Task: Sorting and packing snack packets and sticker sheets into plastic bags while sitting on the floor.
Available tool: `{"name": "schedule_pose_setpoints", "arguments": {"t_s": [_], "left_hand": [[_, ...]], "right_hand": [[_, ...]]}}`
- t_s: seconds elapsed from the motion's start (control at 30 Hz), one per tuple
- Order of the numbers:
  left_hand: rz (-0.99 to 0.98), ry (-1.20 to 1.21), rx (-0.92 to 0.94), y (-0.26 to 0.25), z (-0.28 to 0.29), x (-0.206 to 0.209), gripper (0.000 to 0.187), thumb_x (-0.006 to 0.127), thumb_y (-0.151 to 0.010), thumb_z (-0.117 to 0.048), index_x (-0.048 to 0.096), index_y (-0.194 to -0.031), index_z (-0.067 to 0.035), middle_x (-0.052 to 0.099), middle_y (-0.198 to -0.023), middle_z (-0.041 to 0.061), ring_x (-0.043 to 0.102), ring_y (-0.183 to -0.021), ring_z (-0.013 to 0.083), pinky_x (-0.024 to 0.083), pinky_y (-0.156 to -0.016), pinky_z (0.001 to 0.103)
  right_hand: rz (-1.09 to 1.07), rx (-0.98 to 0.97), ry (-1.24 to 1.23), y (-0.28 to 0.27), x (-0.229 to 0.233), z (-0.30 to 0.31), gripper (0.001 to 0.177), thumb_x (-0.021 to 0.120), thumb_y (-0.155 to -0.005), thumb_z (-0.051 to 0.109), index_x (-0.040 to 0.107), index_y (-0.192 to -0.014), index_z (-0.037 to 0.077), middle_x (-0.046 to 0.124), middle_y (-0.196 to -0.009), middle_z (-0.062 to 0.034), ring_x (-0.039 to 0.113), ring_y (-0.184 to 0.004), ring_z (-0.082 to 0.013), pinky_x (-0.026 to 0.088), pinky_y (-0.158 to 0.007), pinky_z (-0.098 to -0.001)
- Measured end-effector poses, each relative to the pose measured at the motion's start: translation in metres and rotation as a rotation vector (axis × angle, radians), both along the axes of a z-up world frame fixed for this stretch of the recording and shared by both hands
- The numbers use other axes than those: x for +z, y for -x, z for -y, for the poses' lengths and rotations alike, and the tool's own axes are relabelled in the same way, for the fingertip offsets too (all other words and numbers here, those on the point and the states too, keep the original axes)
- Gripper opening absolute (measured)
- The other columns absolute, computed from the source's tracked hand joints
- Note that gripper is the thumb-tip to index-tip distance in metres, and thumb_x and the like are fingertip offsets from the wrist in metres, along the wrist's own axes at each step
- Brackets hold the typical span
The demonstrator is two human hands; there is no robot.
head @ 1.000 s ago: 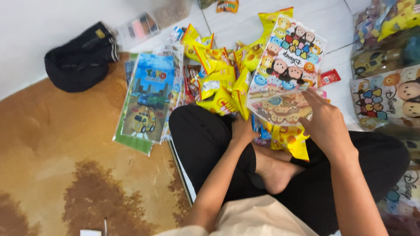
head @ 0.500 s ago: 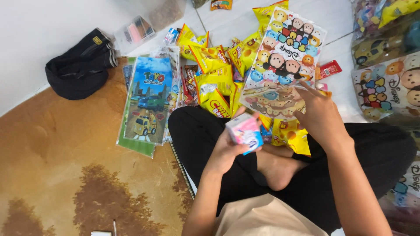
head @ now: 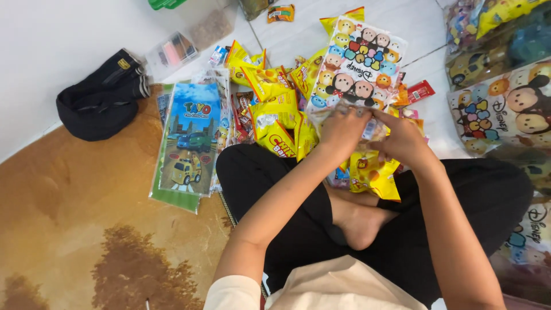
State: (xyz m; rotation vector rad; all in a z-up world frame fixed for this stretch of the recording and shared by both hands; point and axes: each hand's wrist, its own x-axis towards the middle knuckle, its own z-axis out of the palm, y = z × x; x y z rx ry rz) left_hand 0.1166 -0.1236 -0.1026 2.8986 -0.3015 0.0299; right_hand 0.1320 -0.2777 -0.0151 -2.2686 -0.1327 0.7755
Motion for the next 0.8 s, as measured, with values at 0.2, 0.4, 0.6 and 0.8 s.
{"name": "schedule_pose_setpoints", "arguments": {"t_s": [0.2,0.4,0.6,0.8], "left_hand": [[0.056,-0.126,0.069,-0.042,0.007,-0.063,0.030,0.078,-0.082,-0.033,0.069,-0.108,-0.023,0.067,-0.090,0.014,0.075,-0.076,0.0356,0.062,-0.063,0.051],[0.088,0.007,0.027,-0.010,-0.004,0.028,0.023,0.051,-0.095,-0.005,0.066,-0.110,-0.014,0.068,-0.097,0.011,0.077,-0.072,0.0336,0.061,-0.060,0.048],[0.111,0.856,0.165,0.032,-0.099,0.127,0.023,0.051,-0.107,-0.011,0.063,-0.127,-0.010,0.070,-0.112,0.015,0.074,-0.096,0.0306,0.063,-0.080,0.044],[-0.426,0.408,0.532,0.054,-0.116,0.013,0.096,0.063,-0.086,-0.061,0.028,-0.158,-0.008,0.046,-0.156,0.018,0.054,-0.133,0.0389,0.049,-0.099,0.059]], "right_hand": [[-0.063,-0.036,-0.110,-0.030,-0.008,-0.005,0.080,0.080,-0.078,0.000,0.052,-0.153,0.009,0.066,-0.059,-0.0212,0.069,-0.047,-0.0300,0.056,-0.055,-0.0347],[-0.094,-0.034,-0.078,-0.050,-0.033,-0.010,0.079,0.081,-0.079,0.005,0.053,-0.153,0.014,0.068,-0.059,-0.0175,0.070,-0.049,-0.0256,0.055,-0.057,-0.0328],[-0.094,-0.031,-0.097,-0.042,-0.014,-0.011,0.077,0.080,-0.080,0.007,0.056,-0.152,0.015,0.069,-0.067,-0.0197,0.068,-0.051,-0.0249,0.054,-0.059,-0.0361],[-0.148,-0.059,0.017,-0.045,-0.019,-0.013,0.083,0.082,-0.080,0.013,0.053,-0.156,0.029,0.067,-0.061,-0.0195,0.063,-0.054,-0.0207,0.045,-0.060,-0.0317]]}}
